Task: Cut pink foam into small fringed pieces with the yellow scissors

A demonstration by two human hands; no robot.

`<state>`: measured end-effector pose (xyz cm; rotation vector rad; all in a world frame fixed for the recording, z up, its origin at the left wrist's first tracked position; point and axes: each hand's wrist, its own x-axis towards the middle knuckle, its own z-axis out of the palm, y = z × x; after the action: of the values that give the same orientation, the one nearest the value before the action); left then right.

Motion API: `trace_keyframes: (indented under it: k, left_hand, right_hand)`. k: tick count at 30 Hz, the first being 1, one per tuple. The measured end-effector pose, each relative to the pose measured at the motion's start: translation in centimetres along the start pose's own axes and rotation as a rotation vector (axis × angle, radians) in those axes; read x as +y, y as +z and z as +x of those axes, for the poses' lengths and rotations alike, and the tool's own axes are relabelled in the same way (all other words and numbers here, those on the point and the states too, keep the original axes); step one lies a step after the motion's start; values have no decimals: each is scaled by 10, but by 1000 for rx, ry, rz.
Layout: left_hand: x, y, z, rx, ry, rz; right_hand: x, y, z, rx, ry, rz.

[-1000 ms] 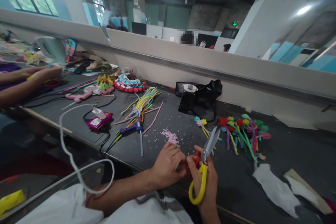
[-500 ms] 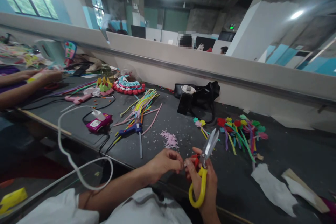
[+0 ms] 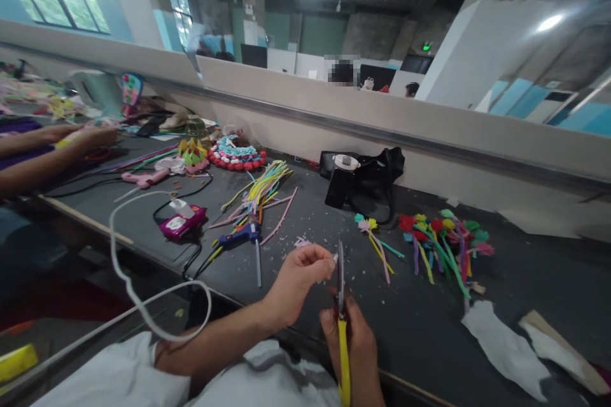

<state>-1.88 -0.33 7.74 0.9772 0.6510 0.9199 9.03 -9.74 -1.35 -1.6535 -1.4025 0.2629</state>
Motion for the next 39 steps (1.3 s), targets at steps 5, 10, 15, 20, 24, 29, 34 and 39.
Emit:
trace_keyframes:
  k: [5, 10, 15, 20, 24, 29, 34, 39]
  left_hand:
    - [1, 4, 0, 9, -32, -23]
    - [0, 4, 0, 9, -32, 9]
    - [-4, 4, 0, 13, -22, 23]
    - [-6, 4, 1, 17, -24, 21]
    - [-5, 5, 1, 26, -28, 41]
    - [-3, 6, -1, 42, -17, 77]
    - [-3, 7, -2, 39, -36, 34]
    - [-7, 6, 0, 23, -48, 19]
  right_hand:
    - [3, 2, -1, -13, -20, -5]
    - [3, 2, 0, 21, -27, -30]
    - [-6, 1, 1, 2, 56, 55]
    - [-16, 2, -1, -20, 196, 138]
    - [-14, 3, -1, 30, 172, 107]
    - [-5, 0, 2, -3, 33, 19]
    - [-5, -4, 3, -8, 63, -3]
    - [-13, -4, 2, 15, 82, 49]
